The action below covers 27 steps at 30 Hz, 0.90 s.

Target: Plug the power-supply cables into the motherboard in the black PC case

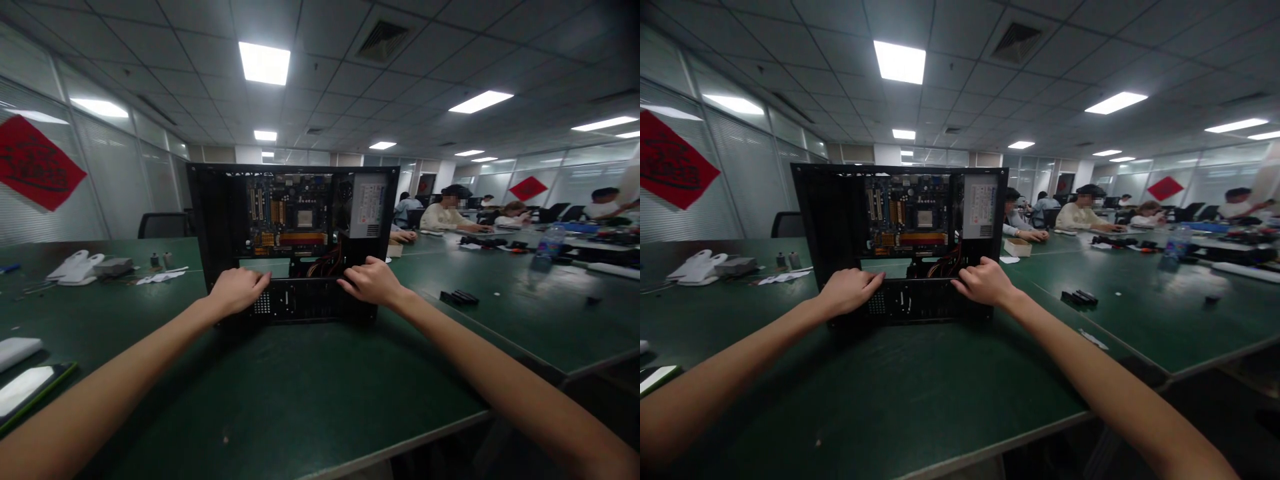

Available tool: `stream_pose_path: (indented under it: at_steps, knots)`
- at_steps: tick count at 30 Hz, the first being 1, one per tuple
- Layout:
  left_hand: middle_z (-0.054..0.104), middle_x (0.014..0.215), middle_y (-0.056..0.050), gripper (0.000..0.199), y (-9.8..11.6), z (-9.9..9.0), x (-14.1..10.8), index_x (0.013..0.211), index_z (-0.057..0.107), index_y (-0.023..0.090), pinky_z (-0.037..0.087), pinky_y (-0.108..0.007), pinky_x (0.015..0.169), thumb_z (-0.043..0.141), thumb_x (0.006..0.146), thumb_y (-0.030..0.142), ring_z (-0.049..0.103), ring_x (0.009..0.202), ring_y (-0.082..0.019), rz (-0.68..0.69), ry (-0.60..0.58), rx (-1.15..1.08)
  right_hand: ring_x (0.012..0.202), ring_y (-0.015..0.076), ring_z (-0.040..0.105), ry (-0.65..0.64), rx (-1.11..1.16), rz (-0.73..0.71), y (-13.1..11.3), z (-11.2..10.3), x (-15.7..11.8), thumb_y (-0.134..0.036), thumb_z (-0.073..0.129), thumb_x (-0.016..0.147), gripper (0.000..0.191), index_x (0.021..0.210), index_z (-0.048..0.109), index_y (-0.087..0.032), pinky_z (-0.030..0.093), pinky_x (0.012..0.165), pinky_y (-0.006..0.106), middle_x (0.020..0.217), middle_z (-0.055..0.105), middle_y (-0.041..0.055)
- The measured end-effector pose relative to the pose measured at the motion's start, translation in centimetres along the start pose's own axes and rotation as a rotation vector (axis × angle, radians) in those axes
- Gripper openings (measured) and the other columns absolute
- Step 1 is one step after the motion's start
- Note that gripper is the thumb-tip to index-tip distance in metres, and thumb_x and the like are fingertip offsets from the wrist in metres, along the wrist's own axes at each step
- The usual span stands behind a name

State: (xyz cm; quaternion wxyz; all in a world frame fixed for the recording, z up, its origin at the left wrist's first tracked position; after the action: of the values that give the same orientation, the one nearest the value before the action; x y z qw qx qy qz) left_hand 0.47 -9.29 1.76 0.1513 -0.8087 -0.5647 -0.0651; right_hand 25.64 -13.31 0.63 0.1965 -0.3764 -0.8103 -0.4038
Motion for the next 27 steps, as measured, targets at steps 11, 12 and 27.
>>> stream_pose_path:
  at_steps: [11, 12, 27]
  knots:
    - [0.072, 0.139, -0.013, 0.056, 1.5, -4.3, 3.9, 0.141, 0.068, 0.019, 0.053, -0.032, 0.095, 0.05, 0.098, 0.048, 0.07, 0.119, -0.027, 0.258, -0.271, -0.14, 0.108, 0.0334, 0.074, -0.499, 0.403, 0.294, -3.2, 1.2, 10.6, -0.064, 0.051, 0.103, 0.063, 0.134, 0.066, -0.011, 0.051, 0.079, 0.035, 0.127, 0.075, 0.0219]
    - [0.072, 0.139, -0.013, 0.054, 1.6, -4.8, 4.5, 0.141, 0.068, 0.019, 0.053, -0.032, 0.096, 0.051, 0.097, 0.046, 0.07, 0.119, -0.027, 0.261, -0.274, -0.136, 0.112, 0.0335, 0.073, -0.584, 0.424, 0.256, -3.9, 2.1, 11.5, -0.06, 0.054, 0.103, 0.061, 0.134, 0.068, -0.009, 0.052, 0.082, 0.034, 0.129, 0.074, 0.0234]
    - [0.076, 0.132, -0.009, 0.052, 2.2, -6.0, 6.0, 0.136, 0.071, 0.024, 0.055, -0.03, 0.091, 0.055, 0.094, 0.049, 0.072, 0.113, -0.024, 0.47, -0.084, -0.381, 0.06, 0.0112, 0.063, -0.175, 1.041, 0.304, 0.1, 1.2, 16.7, -0.012, 0.063, 0.093, 0.016, 0.097, 0.078, -0.013, 0.047, 0.057, 0.023, 0.081, 0.077, 0.0033]
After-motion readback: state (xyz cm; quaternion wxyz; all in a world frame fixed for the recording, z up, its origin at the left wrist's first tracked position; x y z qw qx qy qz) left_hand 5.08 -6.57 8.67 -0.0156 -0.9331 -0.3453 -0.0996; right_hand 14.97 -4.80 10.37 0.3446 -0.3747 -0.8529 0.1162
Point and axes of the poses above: each hand's wrist, its own x-axis towards the middle knuckle, its own z-axis out of the palm, y = z × x, the point moved 10 cm from there along x, towards the middle knuckle
